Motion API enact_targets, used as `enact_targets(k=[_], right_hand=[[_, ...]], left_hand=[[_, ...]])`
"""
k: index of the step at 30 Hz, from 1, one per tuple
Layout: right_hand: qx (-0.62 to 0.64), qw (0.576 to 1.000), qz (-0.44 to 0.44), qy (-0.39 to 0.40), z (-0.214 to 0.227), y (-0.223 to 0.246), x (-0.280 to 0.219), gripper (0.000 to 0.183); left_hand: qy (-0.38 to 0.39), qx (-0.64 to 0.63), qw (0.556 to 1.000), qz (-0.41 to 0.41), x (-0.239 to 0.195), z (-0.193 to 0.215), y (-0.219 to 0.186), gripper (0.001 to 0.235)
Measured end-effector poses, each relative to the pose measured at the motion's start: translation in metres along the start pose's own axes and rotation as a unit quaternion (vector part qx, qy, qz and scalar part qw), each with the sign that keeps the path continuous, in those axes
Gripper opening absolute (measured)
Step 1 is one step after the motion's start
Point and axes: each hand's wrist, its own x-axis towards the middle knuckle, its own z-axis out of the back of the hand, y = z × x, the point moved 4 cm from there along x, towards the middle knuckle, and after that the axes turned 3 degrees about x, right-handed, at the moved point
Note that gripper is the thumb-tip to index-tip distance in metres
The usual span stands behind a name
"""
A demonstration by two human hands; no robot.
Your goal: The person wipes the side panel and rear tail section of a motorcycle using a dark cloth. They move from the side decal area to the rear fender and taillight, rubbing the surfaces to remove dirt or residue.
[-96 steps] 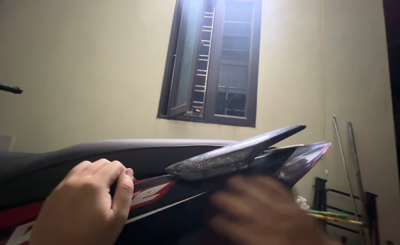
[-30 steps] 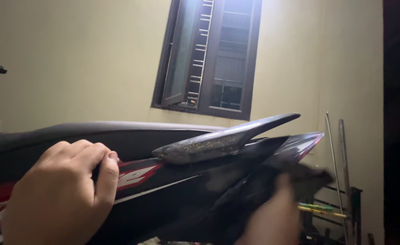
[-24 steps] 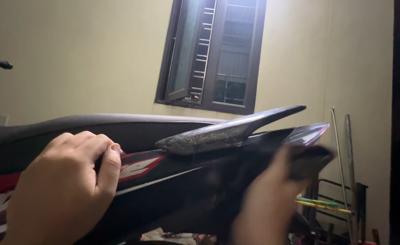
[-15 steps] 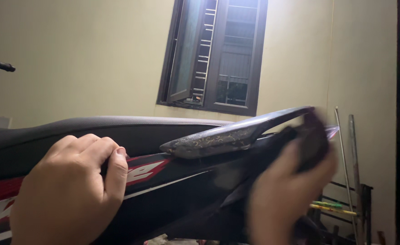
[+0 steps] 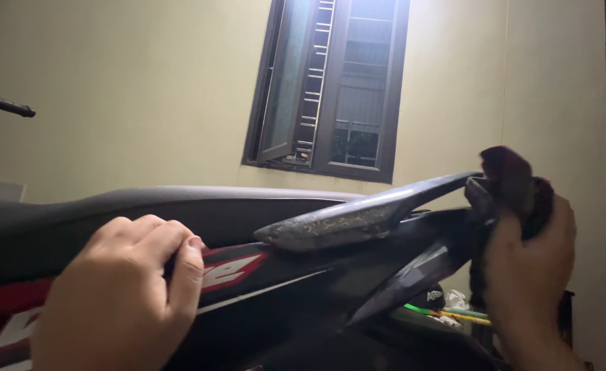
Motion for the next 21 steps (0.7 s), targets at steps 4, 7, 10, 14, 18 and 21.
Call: enact_targets(k=[4, 7, 10, 14, 18, 21], right_hand=[[0.011, 0.974, 0.219, 0.057, 0.003, 0.064, -0.054, 0.036], [-0.033, 0.828, 0.511, 0.231, -0.044, 0.058, -0.087, 0.010], [0.002, 0.846, 0.504, 0.173, -0.015, 0.090, -0.138, 0.028], [-0.005, 0.739, 0.607, 0.293, 0.003, 0.022, -0.061, 0.044], [-0.029, 0.901, 0.359, 0.240, 0.029, -0.015, 0.006, 0.062], [-0.051, 0.958, 0.234, 0.158, 0.028, -0.008, 0.005, 0.053]], left_hand=[[-0.031, -0.024, 0.999, -0.021, -0.001, 0.000, 0.002, 0.034], [-0.025, -0.031, 0.999, -0.027, 0.001, -0.003, 0.005, 0.036], [0.017, -0.031, 0.999, 0.017, 0.002, 0.010, -0.001, 0.037], [0.063, -0.036, 0.996, 0.046, 0.001, 0.013, -0.005, 0.039], [0.028, -0.029, 0.999, 0.009, -0.001, 0.010, -0.006, 0.038], [0.008, -0.030, 1.000, -0.002, -0.003, 0.011, -0.006, 0.037]])
